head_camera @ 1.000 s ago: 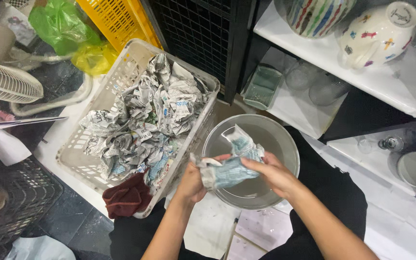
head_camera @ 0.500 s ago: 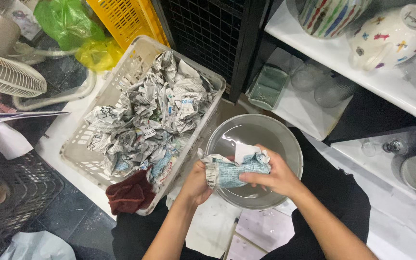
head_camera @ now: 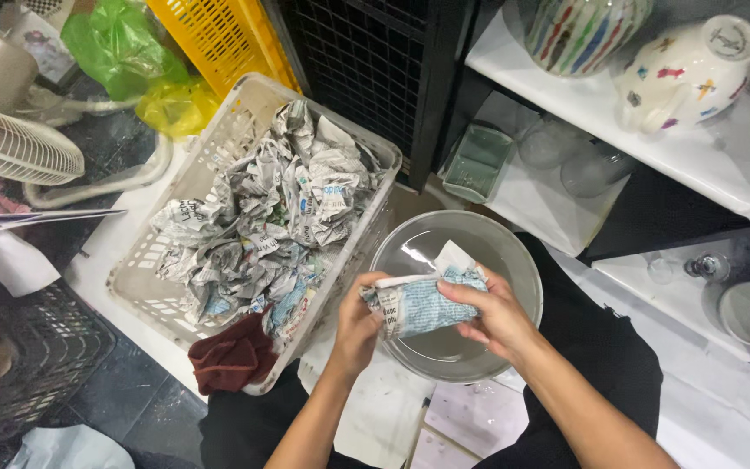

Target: The person sits on the floor and wraps small glass items, such as glasses and a cylindrical container, with newspaper. They retrieve each item from a nearby shelf, wrap it carefully, and place the wrapped bundle into a plastic basket.

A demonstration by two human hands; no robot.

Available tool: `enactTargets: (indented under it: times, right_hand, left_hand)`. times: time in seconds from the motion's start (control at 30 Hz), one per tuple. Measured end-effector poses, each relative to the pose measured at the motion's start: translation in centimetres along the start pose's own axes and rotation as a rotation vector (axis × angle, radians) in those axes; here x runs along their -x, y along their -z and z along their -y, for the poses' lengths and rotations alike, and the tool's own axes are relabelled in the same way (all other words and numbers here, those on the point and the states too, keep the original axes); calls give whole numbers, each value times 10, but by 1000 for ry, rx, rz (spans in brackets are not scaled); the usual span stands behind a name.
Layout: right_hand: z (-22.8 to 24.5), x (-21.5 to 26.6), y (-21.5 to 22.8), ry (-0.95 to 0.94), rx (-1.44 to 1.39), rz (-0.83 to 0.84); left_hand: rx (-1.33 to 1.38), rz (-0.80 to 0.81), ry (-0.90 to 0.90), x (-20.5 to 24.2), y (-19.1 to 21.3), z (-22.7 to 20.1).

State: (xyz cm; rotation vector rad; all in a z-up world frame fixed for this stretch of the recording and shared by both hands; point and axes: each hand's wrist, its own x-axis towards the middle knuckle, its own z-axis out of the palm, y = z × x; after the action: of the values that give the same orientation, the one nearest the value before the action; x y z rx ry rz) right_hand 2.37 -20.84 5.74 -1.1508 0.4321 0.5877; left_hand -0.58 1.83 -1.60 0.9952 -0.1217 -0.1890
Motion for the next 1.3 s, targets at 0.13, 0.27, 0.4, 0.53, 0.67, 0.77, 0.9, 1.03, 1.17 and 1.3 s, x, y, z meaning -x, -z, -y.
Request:
enactTargets:
  times: [0.13,0.27,0.4,0.53,0.67,0.77,0.9,1.03,1.17,1.3]
  right_hand:
    - [0,1,2,-17,1,-33]
    - [0,0,-1,-12,-16,-33]
    - [-5,-2,-4,-49,11,-56]
    - [-19,-9,-9,68,63,-78]
    - [-34,-15,-7,269,136,-106]
    - [-37,-13,-2,485,341,-54]
    - [-31,-6,-5,782,573,69]
    - [-22,2,-13,997,751,100]
    - [-19,1,-20,1212,897,125]
    - [-26,0,-22,1261,877,53]
  left_hand:
    - [-196,97,-61,-8,-15,-28]
    - [-630,140,-270,-11,-33,-44]
    - [-804,-1,-380,-8,-45,-34]
    - [-736,-196,-390,-3,-47,-19]
    - [-583,-302,-193,-4,-44,-13]
    - [-516,-341,-138,-4,-44,-10]
    - [-461,-383,-77,-4,-39,-5]
    - [-261,-394,-6,-2,-31,-4]
    - [17,-430,120,0,-23,-4]
    - [-80,-409,113,4,-24,2]
